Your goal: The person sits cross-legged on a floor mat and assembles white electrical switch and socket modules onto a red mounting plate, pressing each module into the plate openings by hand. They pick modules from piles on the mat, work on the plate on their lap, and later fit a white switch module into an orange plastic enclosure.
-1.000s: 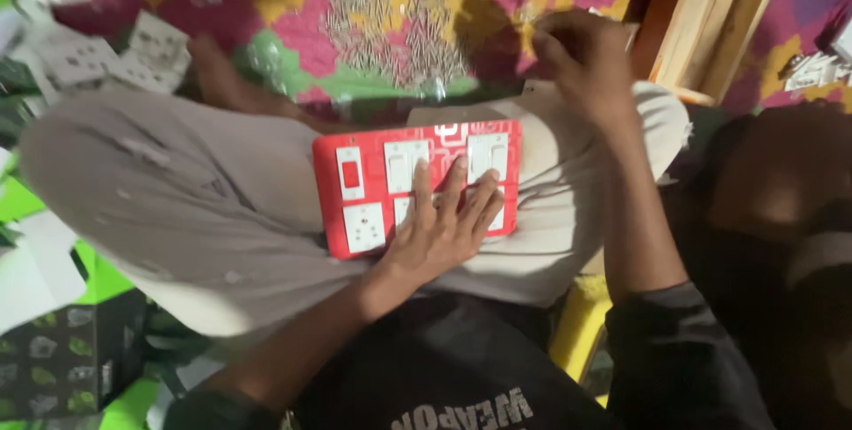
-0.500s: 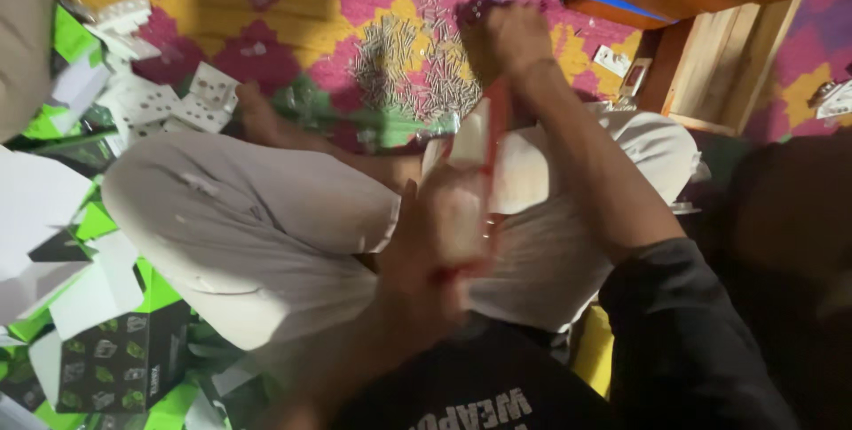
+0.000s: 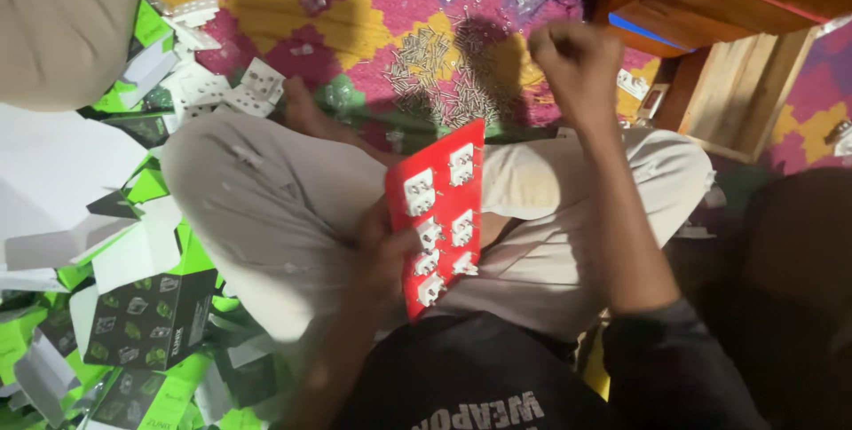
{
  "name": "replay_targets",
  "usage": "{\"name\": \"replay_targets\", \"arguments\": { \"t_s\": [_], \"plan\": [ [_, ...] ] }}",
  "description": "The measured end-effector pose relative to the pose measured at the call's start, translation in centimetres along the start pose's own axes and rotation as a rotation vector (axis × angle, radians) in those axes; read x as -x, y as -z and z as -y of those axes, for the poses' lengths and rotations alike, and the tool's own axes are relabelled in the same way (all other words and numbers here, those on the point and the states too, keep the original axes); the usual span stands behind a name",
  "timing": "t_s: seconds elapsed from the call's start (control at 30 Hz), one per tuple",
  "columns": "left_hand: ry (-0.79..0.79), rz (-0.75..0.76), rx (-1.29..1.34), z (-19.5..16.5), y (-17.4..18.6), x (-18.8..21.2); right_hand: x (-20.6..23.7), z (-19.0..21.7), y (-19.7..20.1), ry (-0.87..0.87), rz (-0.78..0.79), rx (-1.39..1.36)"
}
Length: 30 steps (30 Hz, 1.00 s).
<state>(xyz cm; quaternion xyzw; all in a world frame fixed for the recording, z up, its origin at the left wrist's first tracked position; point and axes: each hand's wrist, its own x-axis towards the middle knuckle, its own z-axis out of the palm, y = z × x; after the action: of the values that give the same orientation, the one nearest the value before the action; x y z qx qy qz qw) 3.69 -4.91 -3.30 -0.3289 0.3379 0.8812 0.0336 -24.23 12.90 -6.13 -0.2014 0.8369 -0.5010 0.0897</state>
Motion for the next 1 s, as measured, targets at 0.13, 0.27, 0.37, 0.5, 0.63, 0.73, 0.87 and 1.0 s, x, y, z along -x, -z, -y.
{"name": "replay_targets", "arguments": {
  "t_s": [0.13, 0.27, 0.37, 0.5, 0.63, 0.73, 0.87, 1.0],
  "plan": [
    [-0.066, 0.048, -0.218, 2.0, 0.8, -1.5, 8.9, 4.5, -1.3, -0.009, 0.048, -0.168],
    [0.02, 0.089, -0.177, 4.0, 1.1, -2.6, 12.4, 4.2, -3.5, -0.277, 0.016, -0.417],
    [0.036, 0.109, -0.223, 4.4, 1.3, -3.2, 12.5, 3.2, -3.6, -0.327, -0.008, -0.53],
    [0.046, 0.125, -0.254, 3.7, 1.1, -3.5, 12.7, 2.4, -3.3, -0.331, 0.028, -0.57],
    [0.02, 0.101, -0.319, 3.0, 0.6, -2.8, 13.0, 1.8, -3.4, -0.466, 0.029, -0.607],
    [0.002, 0.123, -0.299, 2.7, 0.5, -2.4, 13.1, 1.5, -3.4, -0.312, 0.054, -0.575],
    [0.061, 0.114, -0.314, 2.8, 0.9, -2.9, 13.1, 1.4, -3.4, -0.339, 0.047, -0.623],
    [0.068, 0.103, -0.415, 3.0, 1.4, -3.8, 13.1, 1.4, -3.5, -0.373, 0.038, -0.642]
  ]
}}
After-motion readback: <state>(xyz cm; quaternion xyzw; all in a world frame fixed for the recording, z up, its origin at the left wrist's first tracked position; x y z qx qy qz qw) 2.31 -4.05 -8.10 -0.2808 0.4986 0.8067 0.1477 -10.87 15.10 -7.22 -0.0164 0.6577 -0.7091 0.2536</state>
